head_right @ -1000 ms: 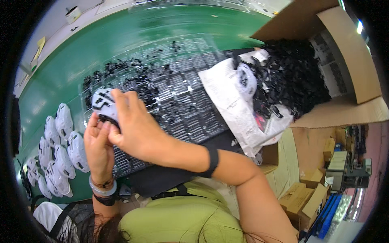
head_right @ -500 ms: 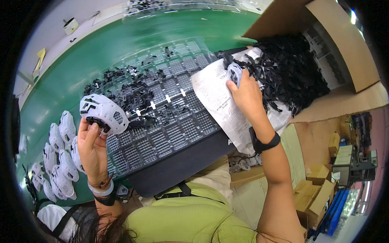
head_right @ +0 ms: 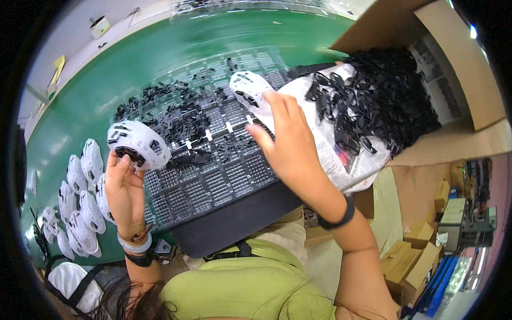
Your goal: The person is assembling computer mouse shells by inserting small black components into white plastic mouse housings at a factory workstation.
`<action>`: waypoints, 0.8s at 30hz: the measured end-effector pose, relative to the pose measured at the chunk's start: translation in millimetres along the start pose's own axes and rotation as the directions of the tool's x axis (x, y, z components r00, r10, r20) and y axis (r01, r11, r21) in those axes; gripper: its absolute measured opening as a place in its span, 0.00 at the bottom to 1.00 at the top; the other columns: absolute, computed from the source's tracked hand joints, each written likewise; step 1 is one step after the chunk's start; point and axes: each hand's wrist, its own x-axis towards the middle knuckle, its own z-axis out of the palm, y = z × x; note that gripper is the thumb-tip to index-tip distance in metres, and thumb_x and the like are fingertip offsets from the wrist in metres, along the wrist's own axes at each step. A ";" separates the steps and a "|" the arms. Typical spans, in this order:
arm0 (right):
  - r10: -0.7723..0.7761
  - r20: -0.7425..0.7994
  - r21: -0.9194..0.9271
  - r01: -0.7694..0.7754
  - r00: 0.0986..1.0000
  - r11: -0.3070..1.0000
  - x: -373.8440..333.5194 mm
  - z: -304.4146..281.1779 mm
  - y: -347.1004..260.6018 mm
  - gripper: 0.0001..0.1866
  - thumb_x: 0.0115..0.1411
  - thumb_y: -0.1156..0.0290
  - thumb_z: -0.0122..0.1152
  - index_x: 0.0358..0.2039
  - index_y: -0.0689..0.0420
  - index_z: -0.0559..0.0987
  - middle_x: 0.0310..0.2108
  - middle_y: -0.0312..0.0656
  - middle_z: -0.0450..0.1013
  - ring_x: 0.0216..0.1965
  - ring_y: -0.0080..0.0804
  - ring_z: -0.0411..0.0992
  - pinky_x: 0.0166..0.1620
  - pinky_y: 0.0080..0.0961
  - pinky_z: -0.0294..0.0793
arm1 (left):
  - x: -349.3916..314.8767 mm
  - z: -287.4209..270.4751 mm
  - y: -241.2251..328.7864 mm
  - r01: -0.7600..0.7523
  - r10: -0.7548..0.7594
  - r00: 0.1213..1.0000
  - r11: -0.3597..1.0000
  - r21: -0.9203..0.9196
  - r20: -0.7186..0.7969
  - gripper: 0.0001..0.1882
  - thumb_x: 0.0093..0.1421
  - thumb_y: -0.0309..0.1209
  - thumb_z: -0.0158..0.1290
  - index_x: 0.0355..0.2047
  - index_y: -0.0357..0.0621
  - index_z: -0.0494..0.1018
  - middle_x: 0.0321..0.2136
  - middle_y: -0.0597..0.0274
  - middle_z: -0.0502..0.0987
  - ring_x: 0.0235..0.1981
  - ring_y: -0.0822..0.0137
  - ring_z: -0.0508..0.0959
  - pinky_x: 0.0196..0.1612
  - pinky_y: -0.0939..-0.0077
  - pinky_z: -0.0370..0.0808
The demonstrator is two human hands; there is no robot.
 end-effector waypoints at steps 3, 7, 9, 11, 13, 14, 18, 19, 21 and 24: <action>-0.064 0.184 0.136 0.039 0.981 0.990 -20.3 14.8 -29.0 0.16 0.49 0.72 0.59 0.38 0.63 0.71 0.36 0.47 0.67 0.42 0.45 0.65 0.44 0.31 0.66 | -3.4 6.0 1.1 -0.130 0.128 0.991 0.991 -0.041 -0.045 0.16 0.57 0.22 0.43 0.47 0.38 0.60 0.38 0.62 0.70 0.38 0.71 0.71 0.43 0.75 0.68; -0.178 0.233 0.109 0.156 0.956 0.982 -14.6 57.2 -54.7 0.15 0.47 0.76 0.59 0.37 0.62 0.72 0.31 0.44 0.70 0.37 0.39 0.66 0.42 0.30 0.66 | -3.8 -0.7 -4.2 -0.198 0.196 0.979 0.980 -0.033 -0.060 0.16 0.57 0.21 0.44 0.47 0.38 0.60 0.39 0.60 0.70 0.39 0.69 0.72 0.43 0.73 0.70; -0.183 0.271 0.121 0.155 0.945 0.980 -12.9 62.0 -57.5 0.14 0.47 0.76 0.58 0.37 0.62 0.72 0.31 0.44 0.70 0.37 0.40 0.66 0.41 0.30 0.66 | -1.1 -0.5 -5.5 -0.128 0.125 0.991 0.990 -0.065 -0.047 0.16 0.56 0.21 0.44 0.46 0.37 0.60 0.38 0.60 0.71 0.38 0.69 0.73 0.42 0.74 0.72; -0.208 0.307 0.158 0.166 0.929 0.973 -12.4 67.7 -55.4 0.14 0.47 0.77 0.58 0.37 0.60 0.72 0.29 0.43 0.70 0.35 0.40 0.66 0.39 0.31 0.67 | -3.0 -0.8 -6.1 -0.103 0.101 0.994 0.993 -0.065 -0.034 0.16 0.57 0.22 0.45 0.46 0.38 0.60 0.38 0.60 0.71 0.39 0.70 0.73 0.43 0.74 0.72; -0.178 0.330 0.153 0.133 0.927 0.979 -11.2 64.0 -56.4 0.14 0.47 0.77 0.58 0.37 0.60 0.72 0.28 0.43 0.70 0.34 0.40 0.67 0.38 0.32 0.67 | -4.8 0.4 -5.4 -0.093 0.091 0.996 0.994 -0.063 -0.024 0.15 0.57 0.23 0.44 0.46 0.39 0.61 0.39 0.60 0.71 0.40 0.70 0.73 0.44 0.74 0.71; -0.137 0.347 0.140 0.093 0.928 0.986 -11.1 61.5 -56.6 0.14 0.47 0.77 0.58 0.37 0.60 0.72 0.27 0.43 0.69 0.33 0.41 0.67 0.38 0.33 0.67 | -5.6 2.9 -3.5 -0.111 0.109 0.993 0.992 -0.053 -0.044 0.16 0.57 0.22 0.45 0.46 0.37 0.61 0.38 0.60 0.71 0.39 0.70 0.73 0.42 0.75 0.72; -0.175 0.227 0.180 0.136 0.958 0.974 -25.0 67.9 -79.2 0.12 0.48 0.76 0.57 0.36 0.59 0.72 0.27 0.43 0.69 0.32 0.40 0.68 0.34 0.32 0.69 | -2.6 2.7 -2.3 -0.127 0.125 0.991 0.991 -0.044 -0.042 0.16 0.56 0.21 0.45 0.46 0.36 0.61 0.38 0.59 0.71 0.38 0.70 0.73 0.40 0.76 0.74; -0.206 0.265 0.202 0.155 0.942 0.967 -29.1 71.3 -84.8 0.12 0.49 0.76 0.57 0.36 0.58 0.72 0.26 0.43 0.68 0.28 0.40 0.69 0.30 0.30 0.69 | -1.8 -2.8 -2.0 -0.139 0.138 0.990 0.989 -0.042 -0.016 0.16 0.57 0.22 0.44 0.46 0.36 0.61 0.38 0.59 0.71 0.38 0.70 0.73 0.40 0.75 0.74; -0.188 0.253 0.214 0.135 0.949 0.967 -30.9 62.2 -93.0 0.11 0.49 0.76 0.57 0.35 0.58 0.72 0.26 0.43 0.68 0.27 0.40 0.69 0.29 0.30 0.70 | -3.0 -2.6 3.5 -0.181 0.180 0.983 0.982 -0.056 -0.021 0.15 0.57 0.23 0.44 0.46 0.37 0.62 0.39 0.60 0.71 0.40 0.70 0.73 0.42 0.73 0.71; -0.189 0.186 0.311 0.125 0.964 0.942 -21.9 47.9 -95.8 0.09 0.49 0.76 0.57 0.33 0.60 0.73 0.27 0.43 0.70 0.24 0.40 0.70 0.28 0.29 0.70 | -5.9 -5.2 18.0 -0.363 0.355 0.931 0.923 -0.130 -0.084 0.15 0.57 0.24 0.43 0.46 0.39 0.63 0.41 0.57 0.71 0.43 0.67 0.71 0.46 0.70 0.68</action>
